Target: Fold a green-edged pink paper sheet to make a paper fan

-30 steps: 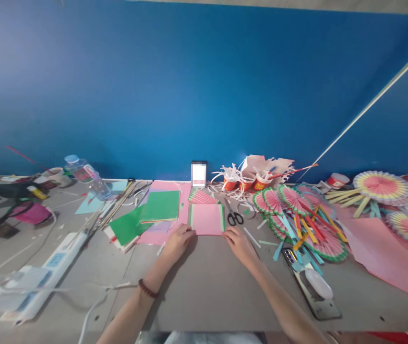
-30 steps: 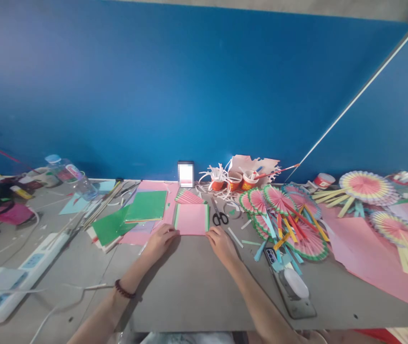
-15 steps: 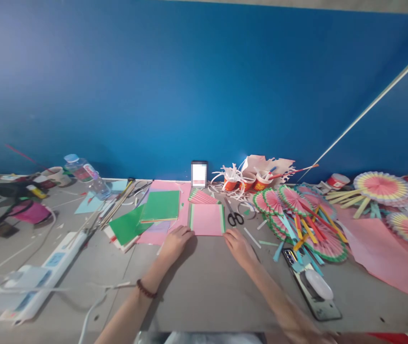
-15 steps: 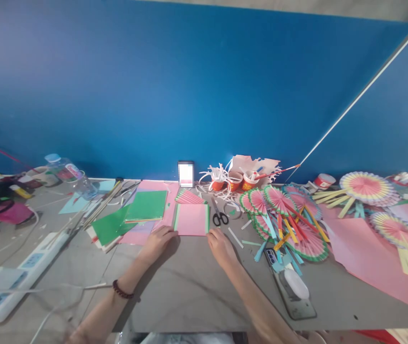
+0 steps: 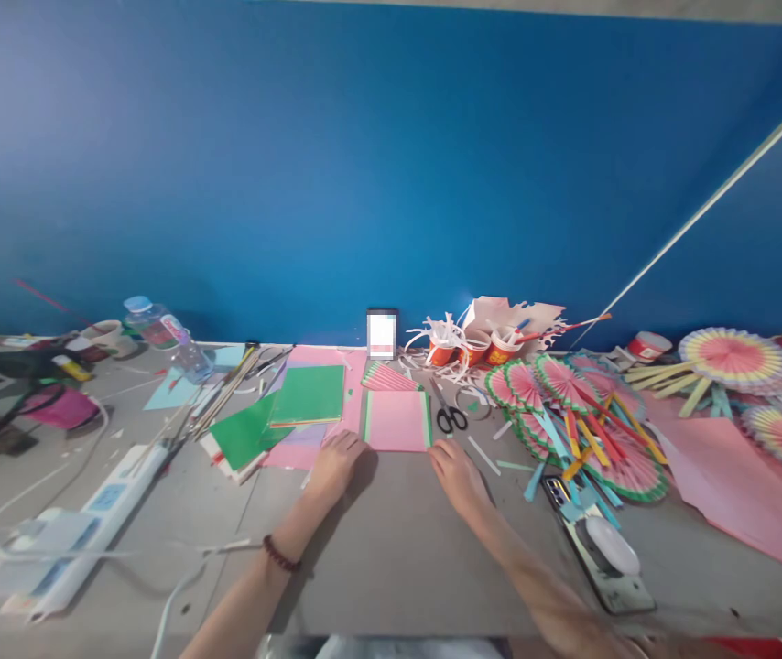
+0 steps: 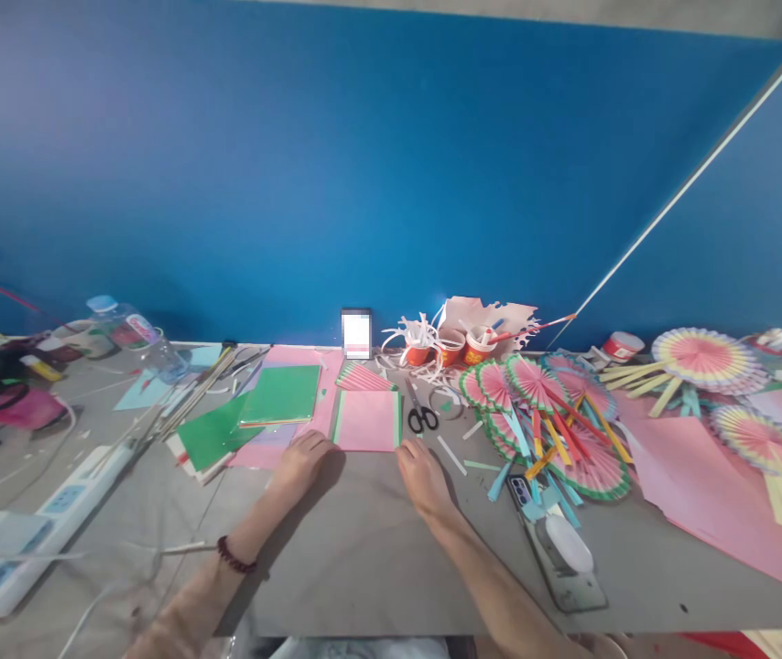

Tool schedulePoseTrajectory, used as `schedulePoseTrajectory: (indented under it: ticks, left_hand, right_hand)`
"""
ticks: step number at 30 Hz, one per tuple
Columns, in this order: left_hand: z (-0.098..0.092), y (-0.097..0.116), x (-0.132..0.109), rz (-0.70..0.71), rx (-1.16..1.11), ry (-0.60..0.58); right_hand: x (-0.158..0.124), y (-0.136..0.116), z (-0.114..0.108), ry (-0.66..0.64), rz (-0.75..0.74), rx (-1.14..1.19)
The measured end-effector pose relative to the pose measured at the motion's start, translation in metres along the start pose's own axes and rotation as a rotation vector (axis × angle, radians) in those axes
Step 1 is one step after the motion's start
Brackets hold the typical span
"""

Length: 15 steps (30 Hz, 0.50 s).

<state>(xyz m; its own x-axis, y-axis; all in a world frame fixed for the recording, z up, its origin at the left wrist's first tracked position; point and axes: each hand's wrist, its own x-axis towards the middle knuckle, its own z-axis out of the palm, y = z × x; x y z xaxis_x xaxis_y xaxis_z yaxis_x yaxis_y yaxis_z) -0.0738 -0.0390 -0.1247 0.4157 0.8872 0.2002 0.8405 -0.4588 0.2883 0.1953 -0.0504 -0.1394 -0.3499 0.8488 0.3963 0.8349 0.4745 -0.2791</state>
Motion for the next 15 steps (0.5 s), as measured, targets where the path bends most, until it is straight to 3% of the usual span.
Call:
schedulePoseTrajectory:
  ticks: [5, 9, 15]
  left_hand:
    - [0.000, 0.003, -0.002, 0.046, 0.064, -0.015]
    - [-0.001, 0.020, -0.008, 0.059, 0.267, -0.045]
    - [0.015, 0.043, -0.020, 0.000, 0.454, -0.005]
  right_hand:
    - [0.000, -0.002, 0.002, -0.027, 0.001, -0.081]
    - [-0.001, -0.010, 0.000, -0.065, 0.004, -0.192]
    - [-0.009, -0.030, -0.003, -0.143, 0.028, -0.403]
